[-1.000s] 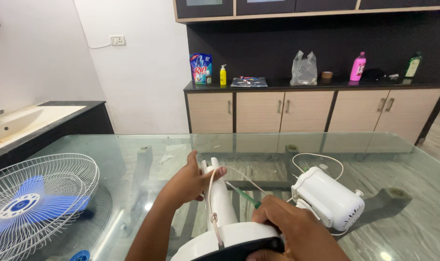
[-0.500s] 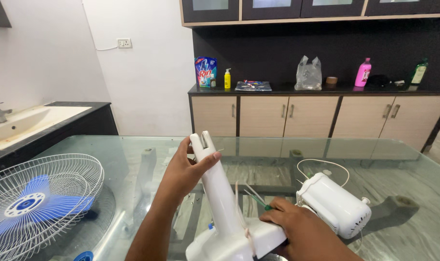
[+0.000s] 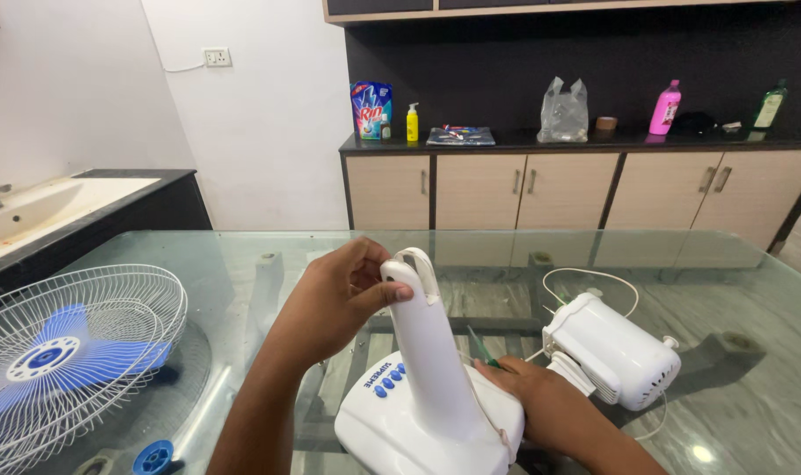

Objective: The person uses a screwdriver to remove screws from the base of a white desk fan, then detaches the motor housing from the stand. The person handles the fan base, motor housing, and screwdriver on a glass table.

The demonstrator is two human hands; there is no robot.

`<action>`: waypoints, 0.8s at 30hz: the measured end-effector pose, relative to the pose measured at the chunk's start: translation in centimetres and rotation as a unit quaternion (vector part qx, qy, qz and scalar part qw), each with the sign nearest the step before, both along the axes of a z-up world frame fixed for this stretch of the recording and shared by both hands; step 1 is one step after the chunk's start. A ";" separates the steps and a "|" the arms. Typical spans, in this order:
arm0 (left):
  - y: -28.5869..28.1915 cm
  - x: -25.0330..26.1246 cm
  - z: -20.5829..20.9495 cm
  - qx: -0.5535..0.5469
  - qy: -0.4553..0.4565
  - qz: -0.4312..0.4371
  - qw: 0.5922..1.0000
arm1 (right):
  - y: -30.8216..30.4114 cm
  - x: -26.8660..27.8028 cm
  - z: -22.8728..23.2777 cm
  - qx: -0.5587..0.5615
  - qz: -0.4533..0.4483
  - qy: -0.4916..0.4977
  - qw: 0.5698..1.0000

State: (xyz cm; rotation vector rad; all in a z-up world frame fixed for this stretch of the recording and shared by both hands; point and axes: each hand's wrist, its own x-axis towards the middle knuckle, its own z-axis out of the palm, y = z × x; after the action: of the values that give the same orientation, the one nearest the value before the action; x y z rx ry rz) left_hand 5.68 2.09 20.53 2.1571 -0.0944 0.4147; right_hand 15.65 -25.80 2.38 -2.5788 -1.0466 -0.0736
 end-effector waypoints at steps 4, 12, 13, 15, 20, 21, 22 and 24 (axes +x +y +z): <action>-1.5 -1.6 1.6 0.037 0.052 -0.002 0.998 | 0.0 0.2 -0.9 -0.037 -0.039 0.010 0.999; -4.1 -2.8 1.4 0.141 0.060 0.092 0.984 | -1.4 1.0 -1.2 -0.027 -0.087 -0.005 0.996; -4.4 -2.8 1.4 0.159 0.025 0.102 0.982 | -1.5 1.1 -0.7 -0.022 -0.093 -0.014 0.995; -5.0 -2.8 1.3 0.196 -0.044 0.121 0.972 | -1.5 0.7 0.5 -0.018 -0.095 -0.011 0.995; -5.7 -2.7 0.8 0.174 0.023 0.125 0.976 | -1.2 -1.0 3.8 -0.076 -0.119 0.063 0.988; -5.5 -2.7 0.8 0.173 0.017 0.121 0.977 | -1.2 -1.4 4.3 -0.105 -0.143 0.094 0.980; -5.2 -2.9 0.9 0.178 0.004 0.126 0.976 | -1.2 -1.9 4.7 -0.134 -0.166 0.124 0.969; -4.1 -3.1 1.6 0.186 -0.032 0.137 0.972 | -1.0 -2.6 5.5 -0.148 -0.170 0.122 0.967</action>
State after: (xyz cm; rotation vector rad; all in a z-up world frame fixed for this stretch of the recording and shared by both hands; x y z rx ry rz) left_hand 2.56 -1.99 22.17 2.5380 0.1003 0.6712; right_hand 13.05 -26.82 7.91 -2.9152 -0.5527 0.3309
